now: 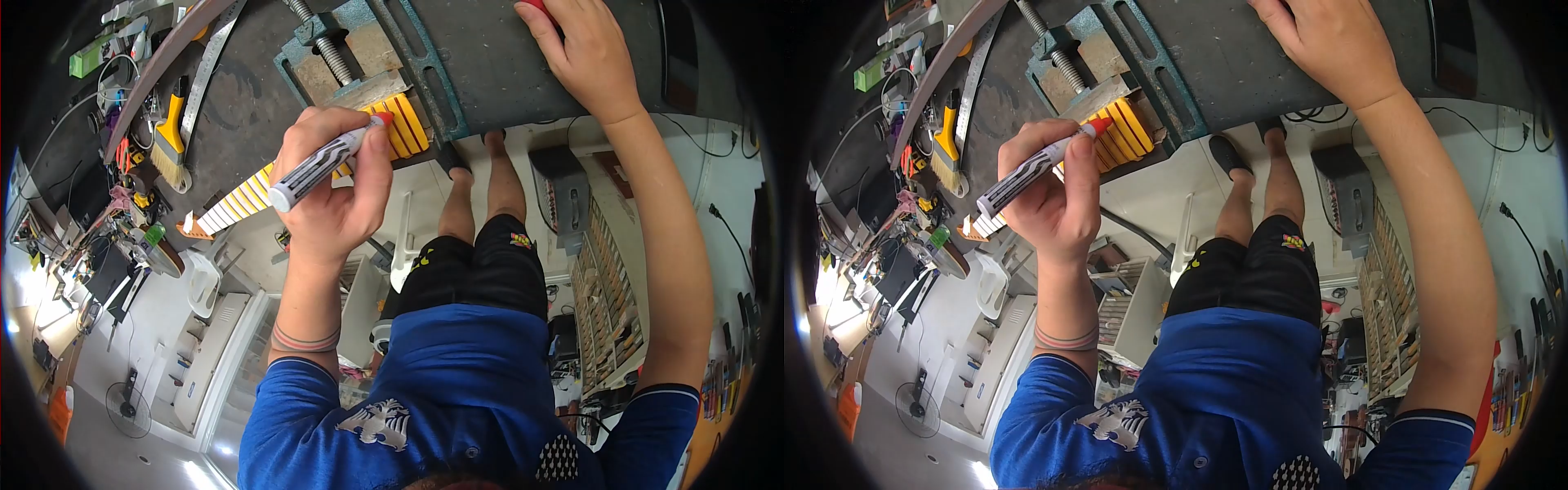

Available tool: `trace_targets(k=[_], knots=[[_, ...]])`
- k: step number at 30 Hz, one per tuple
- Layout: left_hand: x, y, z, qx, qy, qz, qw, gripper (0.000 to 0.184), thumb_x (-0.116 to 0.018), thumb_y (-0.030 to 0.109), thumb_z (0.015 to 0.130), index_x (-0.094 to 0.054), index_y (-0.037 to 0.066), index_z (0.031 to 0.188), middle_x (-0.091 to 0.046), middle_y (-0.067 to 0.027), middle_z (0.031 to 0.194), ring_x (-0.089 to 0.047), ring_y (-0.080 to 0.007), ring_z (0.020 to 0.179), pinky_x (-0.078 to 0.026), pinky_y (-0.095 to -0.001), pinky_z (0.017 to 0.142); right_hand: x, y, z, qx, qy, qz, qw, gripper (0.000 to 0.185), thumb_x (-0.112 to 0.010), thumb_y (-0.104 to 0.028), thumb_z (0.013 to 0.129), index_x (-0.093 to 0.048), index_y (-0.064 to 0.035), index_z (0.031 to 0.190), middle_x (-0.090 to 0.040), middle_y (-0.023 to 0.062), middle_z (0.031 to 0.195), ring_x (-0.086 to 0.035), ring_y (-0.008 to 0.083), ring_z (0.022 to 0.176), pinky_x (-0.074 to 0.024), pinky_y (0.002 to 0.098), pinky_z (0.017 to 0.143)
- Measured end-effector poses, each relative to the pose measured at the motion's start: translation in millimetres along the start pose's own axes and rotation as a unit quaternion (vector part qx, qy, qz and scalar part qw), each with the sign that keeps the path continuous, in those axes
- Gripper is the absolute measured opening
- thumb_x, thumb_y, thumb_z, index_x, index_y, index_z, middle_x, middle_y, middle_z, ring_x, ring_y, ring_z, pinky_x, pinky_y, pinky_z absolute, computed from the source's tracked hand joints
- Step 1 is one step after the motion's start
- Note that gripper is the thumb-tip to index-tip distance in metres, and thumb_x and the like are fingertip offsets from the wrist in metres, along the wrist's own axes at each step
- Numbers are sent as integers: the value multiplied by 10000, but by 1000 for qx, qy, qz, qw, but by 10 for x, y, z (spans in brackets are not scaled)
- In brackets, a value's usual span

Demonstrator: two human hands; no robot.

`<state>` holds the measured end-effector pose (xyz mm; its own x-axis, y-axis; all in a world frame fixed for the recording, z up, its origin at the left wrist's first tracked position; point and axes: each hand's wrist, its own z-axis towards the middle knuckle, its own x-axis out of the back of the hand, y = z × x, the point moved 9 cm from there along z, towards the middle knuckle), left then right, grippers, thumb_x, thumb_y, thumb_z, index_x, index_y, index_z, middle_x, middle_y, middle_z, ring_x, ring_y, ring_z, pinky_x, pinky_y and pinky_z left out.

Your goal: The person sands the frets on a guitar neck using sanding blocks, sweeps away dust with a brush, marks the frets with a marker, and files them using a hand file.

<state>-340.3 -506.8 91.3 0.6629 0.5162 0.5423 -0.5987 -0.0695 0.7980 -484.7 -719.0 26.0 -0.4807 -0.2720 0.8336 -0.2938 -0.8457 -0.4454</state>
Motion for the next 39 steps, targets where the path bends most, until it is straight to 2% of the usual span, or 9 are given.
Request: trace_targets(k=[5,9,18,24,29,31,34,35,39], knots=[[94,-149,-97,85,23,-5,996,183,-749,-61,913,-627,-26,1045,-716,-116,918,-649,-175,749,-506,-298,646,1,-3,2,-3,0,0,1000,204,-705,-186,954,-581,-25,978,-548,175,959,-570,396,936,-481,473,860],[44,-75,-17,18,21,14,1000,181,-757,-60,907,-633,-20,1033,-720,-110,909,-650,-183,723,-510,-305,646,-8,-3,3,0,0,-8,1000,199,-702,-187,955,-580,-32,979,-544,174,956,-570,398,936,-481,475,858],[4,2,42,-31,5,60,998,174,-771,-46,895,-652,-6,1016,-719,-112,869,-664,-217,697,-525,-314,646,-11,-3,-12,3,5,-13,1000,198,-698,-190,960,-581,-32,984,-546,176,963,-571,400,944,-482,475,865],[-33,48,-26,-39,-11,45,998,248,-798,-78,824,-665,1,1017,-714,-131,858,-678,-265,702,-541,-339,654,-24,-1,-20,5,4,-17,1000,200,-689,-196,971,-583,-28,993,-550,180,973,-569,401,951,-480,476,874],[-130,236,-242,-85,-82,47,992,345,-804,-110,743,-670,-6,1043,-707,-140,860,-691,-298,723,-548,-367,645,-23,-6,-9,-6,-4,-15,1000,200,-686,-194,972,-580,-25,984,-546,184,966,-567,406,942,-476,479,863],[-149,282,-330,-64,-119,50,990,331,-804,-105,748,-664,-7,1031,-717,-142,870,-692,-295,723,-554,-368,651,-19,-24,-6,4,3,-13,1000,198,-687,-189,970,-577,-24,979,-544,186,960,-566,407,936,-476,479,859],[-11,128,-340,-30,-76,-45,996,290,-800,-88,779,-661,-14,1022,-722,-141,883,-693,-273,727,-558,-353,659,-17,-20,-6,7,5,-13,1000,192,-688,-180,968,-575,-24,973,-543,186,953,-565,409,930,-475,478,853],[49,44,-315,4,-42,-59,997,233,-788,-73,831,-659,-23,1019,-726,-132,903,-694,-242,740,-561,-339,672,-21,-21,-6,7,5,-13,1000,190,-688,-177,967,-574,-25,971,-543,185,952,-565,409,928,-475,477,851],[96,-97,-156,69,28,-34,997,161,-773,-54,899,-666,-35,1018,-718,-119,928,-681,-188,752,-532,-305,668,-28,-17,-9,1,8,-2,1000,183,-686,-170,965,-574,-26,968,-543,184,950,-564,410,928,-472,479,846]])
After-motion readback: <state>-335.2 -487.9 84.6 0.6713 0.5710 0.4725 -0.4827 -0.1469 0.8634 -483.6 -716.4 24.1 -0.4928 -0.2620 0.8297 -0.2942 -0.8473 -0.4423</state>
